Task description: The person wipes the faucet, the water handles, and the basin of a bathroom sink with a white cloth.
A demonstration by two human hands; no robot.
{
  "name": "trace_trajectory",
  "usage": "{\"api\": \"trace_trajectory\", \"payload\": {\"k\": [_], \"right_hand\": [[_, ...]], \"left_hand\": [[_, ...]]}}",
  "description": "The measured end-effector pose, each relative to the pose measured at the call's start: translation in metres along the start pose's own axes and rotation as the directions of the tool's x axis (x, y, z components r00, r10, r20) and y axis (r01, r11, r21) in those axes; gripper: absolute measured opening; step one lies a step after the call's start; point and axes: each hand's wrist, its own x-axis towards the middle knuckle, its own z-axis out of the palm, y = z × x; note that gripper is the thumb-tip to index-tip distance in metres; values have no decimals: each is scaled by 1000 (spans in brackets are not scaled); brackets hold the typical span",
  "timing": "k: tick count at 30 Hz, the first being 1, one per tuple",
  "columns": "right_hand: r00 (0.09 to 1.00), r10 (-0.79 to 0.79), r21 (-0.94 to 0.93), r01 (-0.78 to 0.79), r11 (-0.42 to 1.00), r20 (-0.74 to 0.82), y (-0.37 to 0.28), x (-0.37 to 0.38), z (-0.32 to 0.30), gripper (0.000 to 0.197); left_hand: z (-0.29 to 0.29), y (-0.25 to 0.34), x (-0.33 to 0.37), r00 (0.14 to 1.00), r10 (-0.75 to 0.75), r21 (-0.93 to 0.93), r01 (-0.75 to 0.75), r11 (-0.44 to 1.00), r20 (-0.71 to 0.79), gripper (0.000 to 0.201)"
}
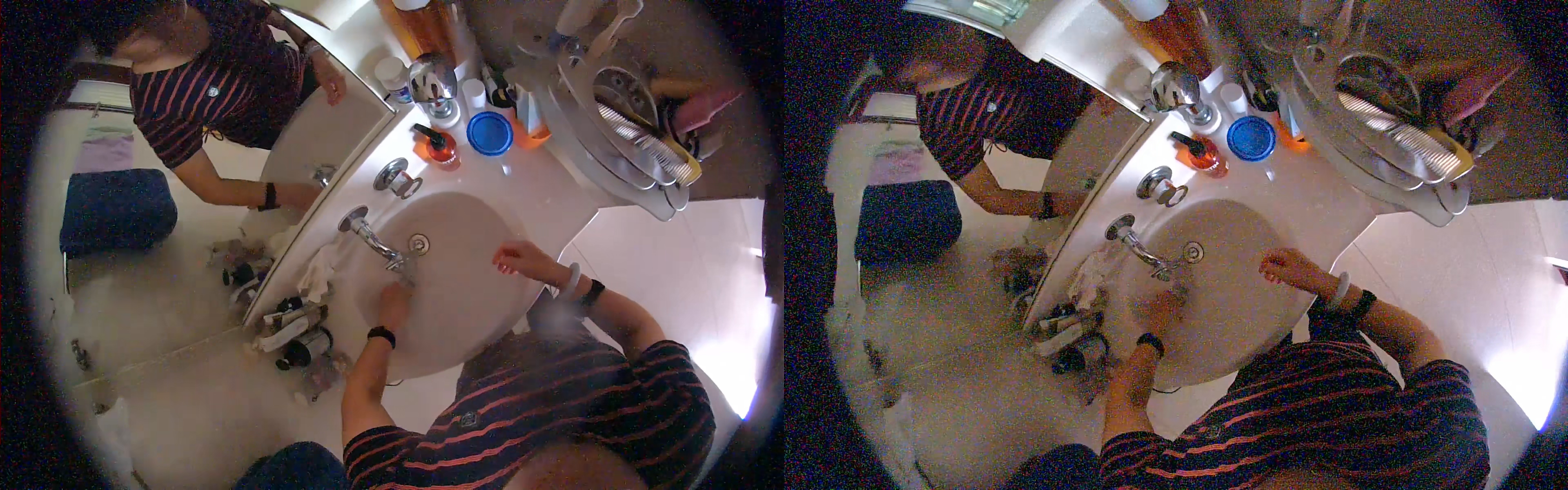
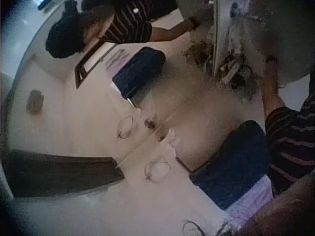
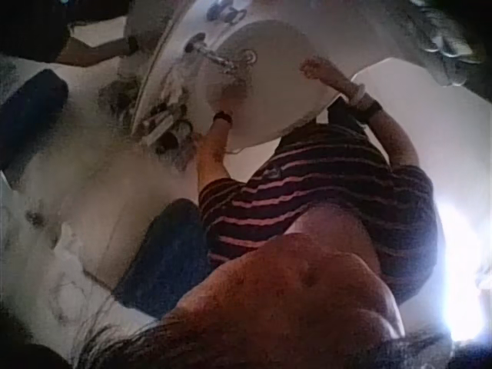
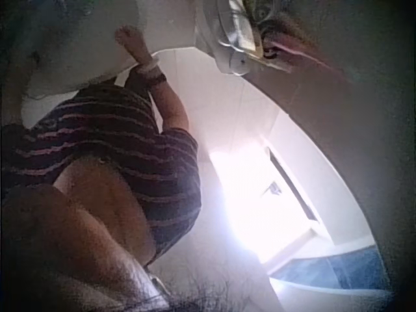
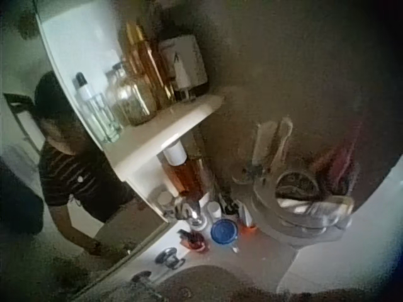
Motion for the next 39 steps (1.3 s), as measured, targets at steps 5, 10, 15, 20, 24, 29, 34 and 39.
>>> {"api": "trace_trajectory", "payload": {"k": [5,10,15,20,24,29,34,39], "right_hand": [[980,-80,31,76,997,181,-1,15,33,25],[989,33,0,-34,999,143,16,-2,6,17],[992,1,78,-11,997,124,16,-10,-20,17],[998,-4,21,3,1000,56,2,-17,-23,24],[996,-44,39,41,998,74,8,-25,-29,31],[995,-69,41,66,997,70,8,-29,-33,29],[999,-18,52,16,999,37,6,-35,-39,28],[1000,-29,25,28,999,6,14,-34,-36,28]], "left_hand": [[186,47,-11,981,71,-398,-140,907,-183,25],[60,142,108,957,-150,-726,-80,683,-247,46],[-25,145,138,937,-349,-983,-52,-178,14,38],[-44,102,170,643,-764,-382,-697,-607,42,39],[-43,67,191,521,-842,-855,-492,-161,-141,53],[-31,81,223,638,-770,-975,-174,-141,-2,45],[-6,164,187,905,-394,-980,194,45,161,37],[33,133,85,968,-84,-696,229,681,236,44]]}}
